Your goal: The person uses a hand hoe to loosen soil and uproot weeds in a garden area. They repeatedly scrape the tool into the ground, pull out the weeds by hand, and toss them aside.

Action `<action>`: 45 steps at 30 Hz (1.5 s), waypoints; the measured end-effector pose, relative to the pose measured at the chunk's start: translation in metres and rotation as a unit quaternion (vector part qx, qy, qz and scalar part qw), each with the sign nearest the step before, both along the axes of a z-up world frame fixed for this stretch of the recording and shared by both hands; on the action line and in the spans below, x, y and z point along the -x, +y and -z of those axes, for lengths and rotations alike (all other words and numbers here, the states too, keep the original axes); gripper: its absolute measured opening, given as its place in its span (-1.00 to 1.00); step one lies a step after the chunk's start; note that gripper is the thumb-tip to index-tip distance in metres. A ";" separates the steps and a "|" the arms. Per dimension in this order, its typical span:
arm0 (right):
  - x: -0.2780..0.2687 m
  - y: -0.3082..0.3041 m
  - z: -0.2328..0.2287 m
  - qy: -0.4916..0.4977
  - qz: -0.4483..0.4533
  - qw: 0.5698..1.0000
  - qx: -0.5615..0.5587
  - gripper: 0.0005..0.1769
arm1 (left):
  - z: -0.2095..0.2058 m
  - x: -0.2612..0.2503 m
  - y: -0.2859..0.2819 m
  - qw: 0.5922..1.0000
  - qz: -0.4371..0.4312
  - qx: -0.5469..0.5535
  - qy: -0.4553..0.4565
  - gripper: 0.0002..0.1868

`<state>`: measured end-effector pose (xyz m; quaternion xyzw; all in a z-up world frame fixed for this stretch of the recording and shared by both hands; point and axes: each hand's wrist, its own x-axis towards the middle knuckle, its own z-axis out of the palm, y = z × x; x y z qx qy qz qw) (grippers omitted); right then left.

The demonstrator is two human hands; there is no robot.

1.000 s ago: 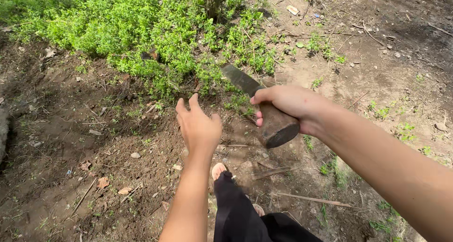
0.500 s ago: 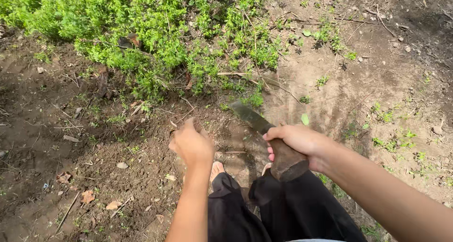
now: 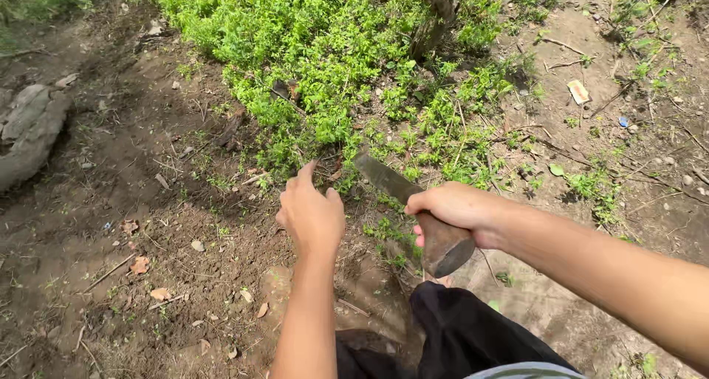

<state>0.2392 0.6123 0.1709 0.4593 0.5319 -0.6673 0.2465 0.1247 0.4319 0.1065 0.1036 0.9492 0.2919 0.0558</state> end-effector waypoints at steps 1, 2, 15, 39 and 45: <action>0.000 0.019 -0.008 0.010 -0.033 0.999 -0.005 -0.80 | -0.005 -0.007 0.018 0.999 -0.027 0.001 -0.034 -0.35; -0.003 0.035 -0.016 0.011 -0.050 0.999 -0.013 -0.78 | -0.009 -0.018 0.034 0.999 -0.033 -0.007 -0.021 -0.35; -0.100 0.068 -0.007 -0.001 -0.101 0.995 0.026 -0.83 | -0.013 -0.156 0.030 0.981 -0.156 -0.087 -0.076 -0.32; -0.160 0.250 0.165 -0.133 -0.353 0.926 -0.010 -0.82 | 0.232 -0.360 0.202 0.873 -0.430 -0.101 -0.209 -0.56; -0.146 0.272 0.269 -0.106 -0.418 0.900 -0.059 -0.80 | 0.395 -0.350 0.241 0.866 -0.432 -0.070 -0.241 -0.56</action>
